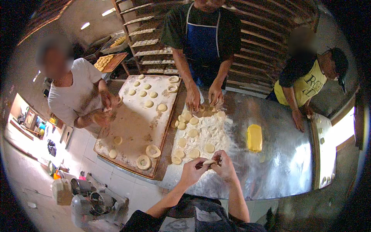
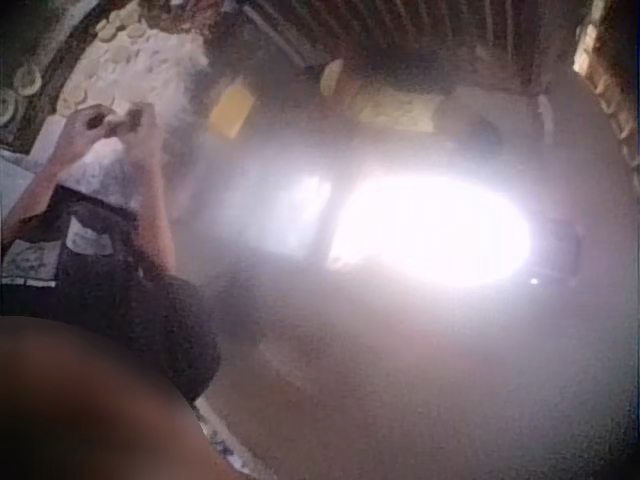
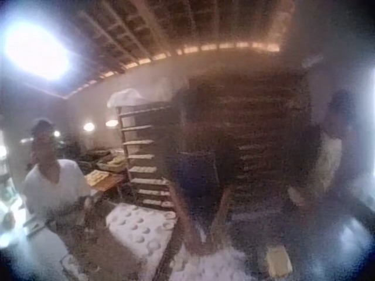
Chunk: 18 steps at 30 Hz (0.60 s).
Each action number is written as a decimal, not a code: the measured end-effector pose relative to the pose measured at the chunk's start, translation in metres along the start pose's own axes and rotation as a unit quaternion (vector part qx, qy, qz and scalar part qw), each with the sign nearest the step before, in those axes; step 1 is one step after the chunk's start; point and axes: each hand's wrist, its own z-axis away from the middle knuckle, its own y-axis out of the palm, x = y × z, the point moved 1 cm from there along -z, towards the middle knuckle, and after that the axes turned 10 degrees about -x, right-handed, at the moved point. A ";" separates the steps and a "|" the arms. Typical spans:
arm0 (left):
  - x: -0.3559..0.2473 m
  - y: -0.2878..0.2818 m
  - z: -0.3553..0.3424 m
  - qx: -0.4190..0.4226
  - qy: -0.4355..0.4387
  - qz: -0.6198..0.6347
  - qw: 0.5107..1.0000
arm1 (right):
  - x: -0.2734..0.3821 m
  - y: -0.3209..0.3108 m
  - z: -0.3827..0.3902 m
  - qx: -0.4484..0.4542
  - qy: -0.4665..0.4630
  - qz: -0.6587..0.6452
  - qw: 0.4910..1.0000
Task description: The person shapes small dough balls into ring shapes by hand and places them on a wooden board. Coworkers also shape dough and arrange trays of shaped dough on racks in the background.
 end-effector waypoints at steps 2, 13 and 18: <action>-0.002 -0.003 -0.004 -0.010 0.125 -0.061 0.990 | 0.010 0.015 -0.005 -0.068 -0.088 0.077 0.991; 0.004 -0.055 -0.014 -0.102 0.292 -0.184 0.933 | 0.023 0.048 0.009 0.152 0.040 -0.357 0.921; 0.022 -0.071 -0.019 0.077 0.216 0.224 0.947 | 0.039 0.088 0.013 -0.021 0.113 -0.359 0.926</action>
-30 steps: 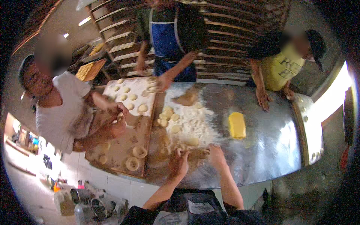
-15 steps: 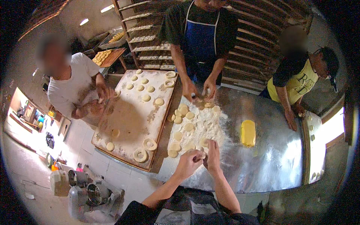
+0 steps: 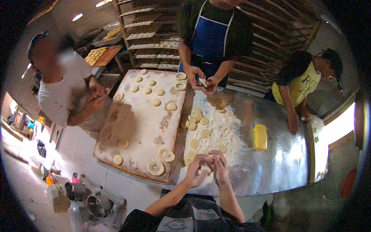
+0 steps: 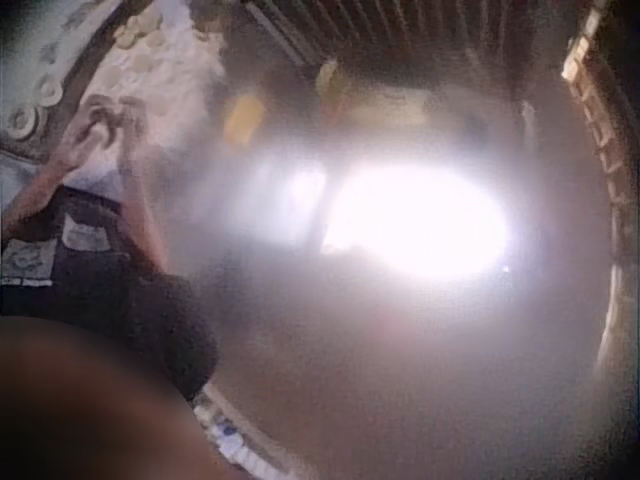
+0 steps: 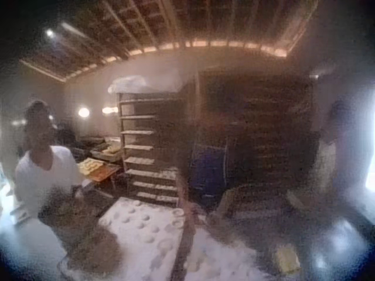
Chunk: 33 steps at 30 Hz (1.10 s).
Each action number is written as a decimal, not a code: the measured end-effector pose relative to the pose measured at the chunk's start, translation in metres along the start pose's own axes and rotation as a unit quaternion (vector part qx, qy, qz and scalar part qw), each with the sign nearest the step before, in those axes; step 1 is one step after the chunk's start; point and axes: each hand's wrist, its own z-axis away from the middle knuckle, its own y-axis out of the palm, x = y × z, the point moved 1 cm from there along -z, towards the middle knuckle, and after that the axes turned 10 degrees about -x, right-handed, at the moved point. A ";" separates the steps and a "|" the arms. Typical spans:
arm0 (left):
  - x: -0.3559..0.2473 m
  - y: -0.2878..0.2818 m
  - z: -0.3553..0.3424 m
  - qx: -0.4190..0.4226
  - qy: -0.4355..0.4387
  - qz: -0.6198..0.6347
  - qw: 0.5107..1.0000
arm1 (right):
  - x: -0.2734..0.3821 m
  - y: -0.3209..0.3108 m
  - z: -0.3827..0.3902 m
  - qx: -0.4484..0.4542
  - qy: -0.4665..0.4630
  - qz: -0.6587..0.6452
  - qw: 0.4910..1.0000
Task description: The person shapes small dough balls into ring shapes by hand and places them on a wooden board. Coworkers also shape dough and arrange trays of shaped dough on racks in the background.
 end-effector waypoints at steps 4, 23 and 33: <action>-0.003 -0.029 -0.004 -0.145 -0.134 0.113 0.974 | -0.012 0.046 0.011 0.005 -0.061 -0.059 0.996; -0.050 -0.149 -0.031 -0.015 0.029 -0.330 0.944 | -0.063 0.144 -0.005 -0.006 0.014 -0.180 0.984; -0.040 -0.151 -0.058 -0.048 -0.011 -0.349 0.936 | -0.022 0.177 -0.015 0.067 -0.126 -0.005 0.990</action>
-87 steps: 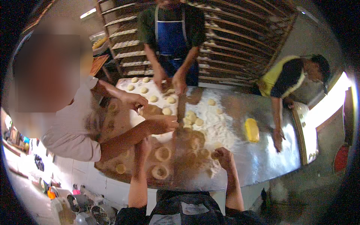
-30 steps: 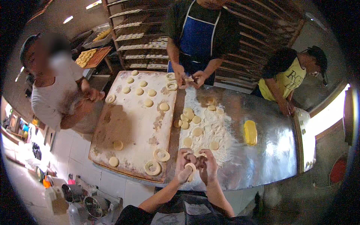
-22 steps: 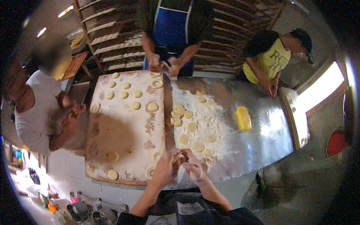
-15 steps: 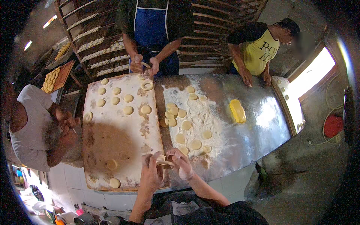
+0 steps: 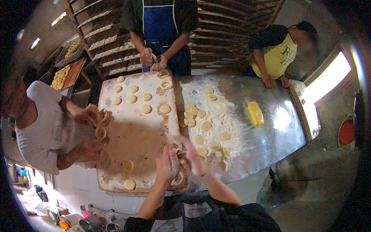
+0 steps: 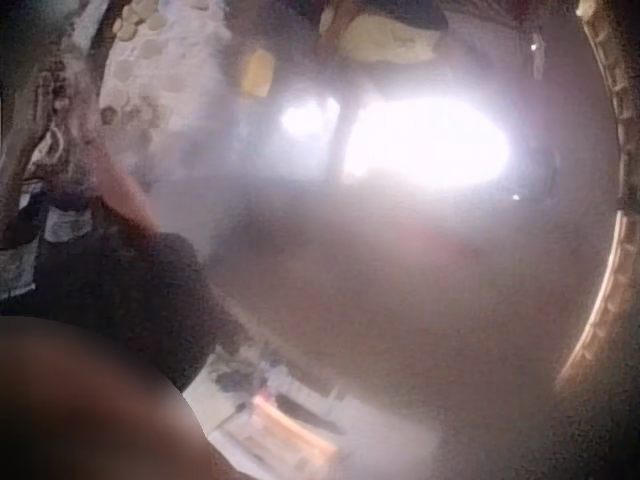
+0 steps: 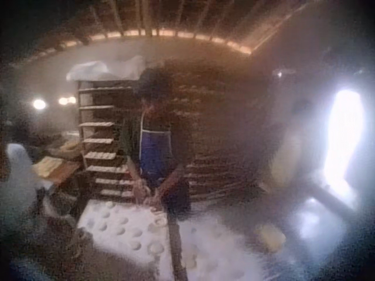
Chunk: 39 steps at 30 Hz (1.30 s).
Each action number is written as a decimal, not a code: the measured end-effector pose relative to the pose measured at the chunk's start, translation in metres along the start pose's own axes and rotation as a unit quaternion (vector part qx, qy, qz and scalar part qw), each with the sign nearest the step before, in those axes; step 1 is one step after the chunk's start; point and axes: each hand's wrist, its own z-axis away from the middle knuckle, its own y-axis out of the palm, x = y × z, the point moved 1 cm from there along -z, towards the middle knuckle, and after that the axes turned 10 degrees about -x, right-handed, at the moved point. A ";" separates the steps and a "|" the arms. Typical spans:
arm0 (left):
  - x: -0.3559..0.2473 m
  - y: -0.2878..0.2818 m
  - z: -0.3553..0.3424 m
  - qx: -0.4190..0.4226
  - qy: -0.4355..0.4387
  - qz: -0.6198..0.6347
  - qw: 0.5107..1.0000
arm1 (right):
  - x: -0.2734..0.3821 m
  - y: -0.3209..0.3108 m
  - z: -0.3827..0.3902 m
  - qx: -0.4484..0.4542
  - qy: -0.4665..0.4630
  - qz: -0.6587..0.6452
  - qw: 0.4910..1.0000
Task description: The person shapes small dough balls into ring shapes by hand and places them on a wooden board. Coworkers also shape dough and arrange trays of shaped dough on racks in the background.
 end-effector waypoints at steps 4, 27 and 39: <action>0.001 0.003 -0.008 0.016 0.011 -0.046 0.999 | 0.010 0.000 -0.015 0.005 0.003 0.068 0.998; 0.049 0.021 -0.029 0.062 0.003 0.086 0.994 | -0.065 -0.032 -0.039 0.023 0.081 -0.119 0.989; 0.045 0.031 -0.035 0.067 -0.052 0.107 0.991 | -0.057 -0.025 -0.050 -0.022 0.139 0.045 0.989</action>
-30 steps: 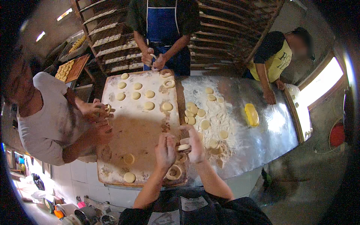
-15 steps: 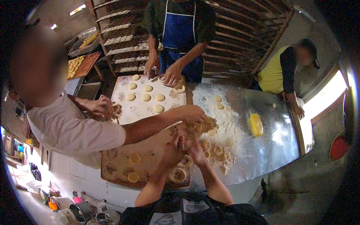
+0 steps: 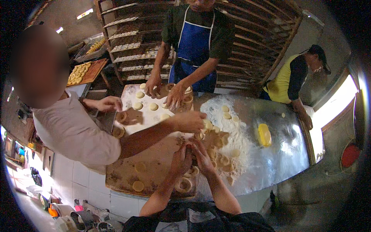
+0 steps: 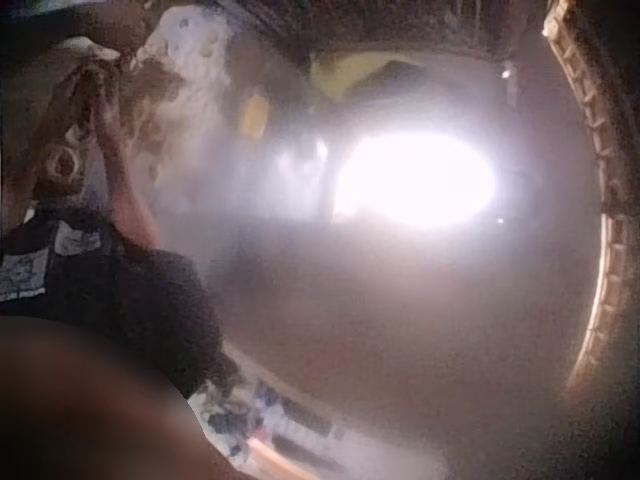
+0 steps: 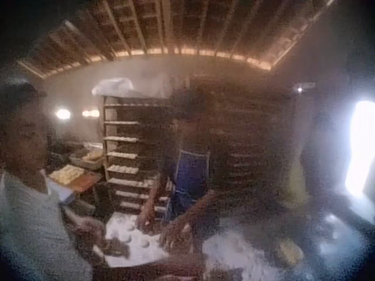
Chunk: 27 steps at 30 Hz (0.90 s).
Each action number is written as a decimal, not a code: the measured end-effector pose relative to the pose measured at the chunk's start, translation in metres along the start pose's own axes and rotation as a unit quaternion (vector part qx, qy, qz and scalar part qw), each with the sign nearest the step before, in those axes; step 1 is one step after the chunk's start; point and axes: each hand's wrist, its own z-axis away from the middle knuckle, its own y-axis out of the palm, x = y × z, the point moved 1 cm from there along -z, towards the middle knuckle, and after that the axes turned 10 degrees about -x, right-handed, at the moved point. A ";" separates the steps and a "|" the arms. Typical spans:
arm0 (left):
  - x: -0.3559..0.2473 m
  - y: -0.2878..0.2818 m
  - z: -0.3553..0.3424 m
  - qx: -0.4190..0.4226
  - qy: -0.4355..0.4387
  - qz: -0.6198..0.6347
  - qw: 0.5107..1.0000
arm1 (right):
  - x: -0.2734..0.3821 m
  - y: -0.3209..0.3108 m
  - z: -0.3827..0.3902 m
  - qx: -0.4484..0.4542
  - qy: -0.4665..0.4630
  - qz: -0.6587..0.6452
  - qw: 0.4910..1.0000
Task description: The person shapes small dough balls into ring shapes by hand and places them on a wooden board. Coworkers also shape dough and arrange trays of shaped dough on racks in the background.
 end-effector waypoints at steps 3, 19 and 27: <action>0.016 0.003 -0.016 -0.039 -0.023 -0.111 0.993 | 0.015 0.004 -0.019 -0.057 -0.117 0.130 0.983; 0.013 -0.036 -0.029 0.090 -0.024 -0.364 0.927 | 0.027 0.016 -0.013 -0.072 -0.154 0.574 0.801; -0.014 -0.033 0.041 0.108 -0.014 -0.372 0.922 | 0.037 -0.003 0.049 0.024 -0.158 0.643 0.749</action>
